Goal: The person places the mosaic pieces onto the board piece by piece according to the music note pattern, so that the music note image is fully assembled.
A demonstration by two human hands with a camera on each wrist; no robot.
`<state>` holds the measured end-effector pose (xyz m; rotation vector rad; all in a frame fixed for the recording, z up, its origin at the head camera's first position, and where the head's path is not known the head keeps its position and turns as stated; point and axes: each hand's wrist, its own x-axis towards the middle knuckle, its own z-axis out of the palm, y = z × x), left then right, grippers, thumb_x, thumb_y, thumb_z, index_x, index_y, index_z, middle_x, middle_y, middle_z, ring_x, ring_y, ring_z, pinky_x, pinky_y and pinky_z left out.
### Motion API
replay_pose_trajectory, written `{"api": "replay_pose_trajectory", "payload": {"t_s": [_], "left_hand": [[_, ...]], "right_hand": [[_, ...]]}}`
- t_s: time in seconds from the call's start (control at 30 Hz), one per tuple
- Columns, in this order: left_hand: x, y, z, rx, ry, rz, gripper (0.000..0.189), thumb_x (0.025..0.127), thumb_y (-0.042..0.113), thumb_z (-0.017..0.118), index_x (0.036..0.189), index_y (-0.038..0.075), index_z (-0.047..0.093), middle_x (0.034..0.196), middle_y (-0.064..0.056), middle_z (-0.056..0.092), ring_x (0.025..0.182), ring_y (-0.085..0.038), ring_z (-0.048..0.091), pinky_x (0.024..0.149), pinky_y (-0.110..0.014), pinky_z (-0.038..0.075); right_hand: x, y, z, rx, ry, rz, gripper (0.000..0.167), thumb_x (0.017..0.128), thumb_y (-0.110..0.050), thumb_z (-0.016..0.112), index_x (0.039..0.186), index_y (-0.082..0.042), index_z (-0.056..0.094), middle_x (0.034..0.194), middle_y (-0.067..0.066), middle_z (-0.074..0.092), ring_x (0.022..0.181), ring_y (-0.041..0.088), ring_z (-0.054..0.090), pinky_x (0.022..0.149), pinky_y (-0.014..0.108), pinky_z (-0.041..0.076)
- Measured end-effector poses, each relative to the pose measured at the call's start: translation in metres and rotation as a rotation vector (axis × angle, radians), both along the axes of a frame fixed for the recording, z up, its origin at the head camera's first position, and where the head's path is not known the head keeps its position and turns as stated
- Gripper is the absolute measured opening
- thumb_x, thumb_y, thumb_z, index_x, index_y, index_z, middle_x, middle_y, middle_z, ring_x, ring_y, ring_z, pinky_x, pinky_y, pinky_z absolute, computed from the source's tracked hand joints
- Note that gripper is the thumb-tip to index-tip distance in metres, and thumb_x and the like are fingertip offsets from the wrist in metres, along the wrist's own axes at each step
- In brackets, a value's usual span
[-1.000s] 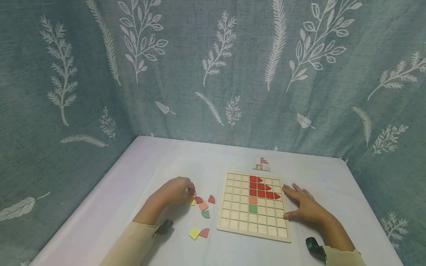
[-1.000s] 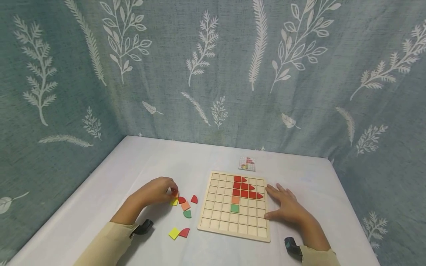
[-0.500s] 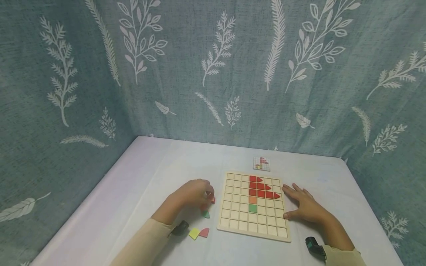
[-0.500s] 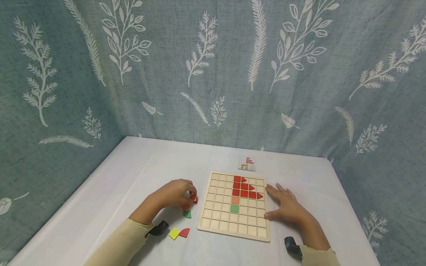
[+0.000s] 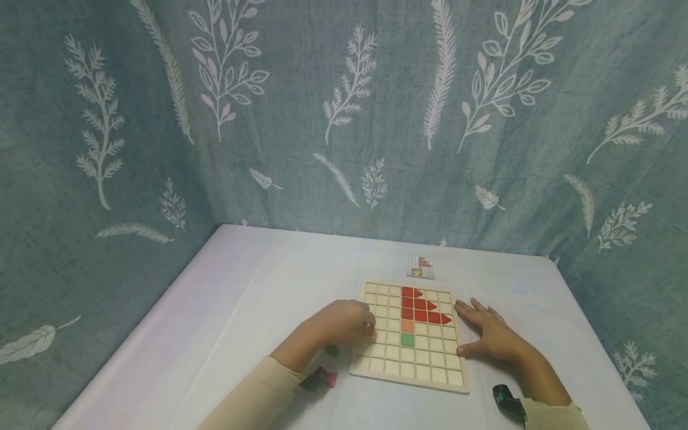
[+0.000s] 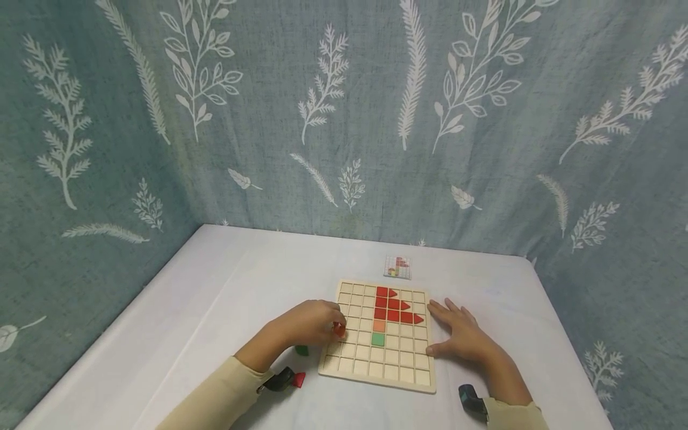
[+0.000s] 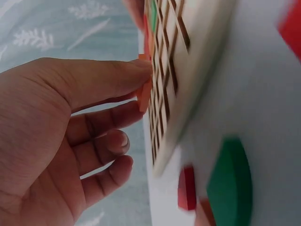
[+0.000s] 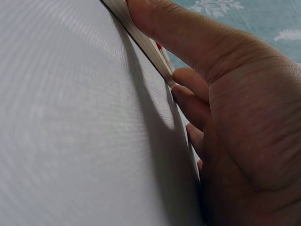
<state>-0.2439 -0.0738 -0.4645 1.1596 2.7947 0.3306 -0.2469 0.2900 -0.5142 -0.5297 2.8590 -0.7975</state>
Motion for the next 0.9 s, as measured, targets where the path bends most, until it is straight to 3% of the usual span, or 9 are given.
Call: {"api": "replay_pose_trajectory", "payload": {"t_s": [0.57,0.9], "left_hand": [[0.016,0.051,0.001,-0.005,0.055,-0.135,0.006,0.087,0.031,0.074,0.089,0.026,0.073,0.073,0.018,0.05,0.064,0.002,0.047,0.061,-0.015,0.041],[0.024,0.065,-0.003,-0.019,0.073,-0.139,0.01,0.09,0.032,0.069,0.082,0.028,0.068,0.07,0.015,0.047,0.062,-0.004,0.043,0.06,-0.018,0.039]], "right_hand": [[-0.002,0.001,-0.003,0.005,-0.015,-0.013,0.115,0.055,-0.061,0.083,0.147,-0.007,0.041,0.152,0.016,0.033,0.143,0.043,0.01,0.111,0.059,0.002],[0.001,-0.001,0.002,0.004,-0.001,0.016,0.114,0.057,-0.06,0.082,0.147,-0.004,0.04,0.152,0.019,0.034,0.142,0.045,0.011,0.11,0.06,0.002]]}}
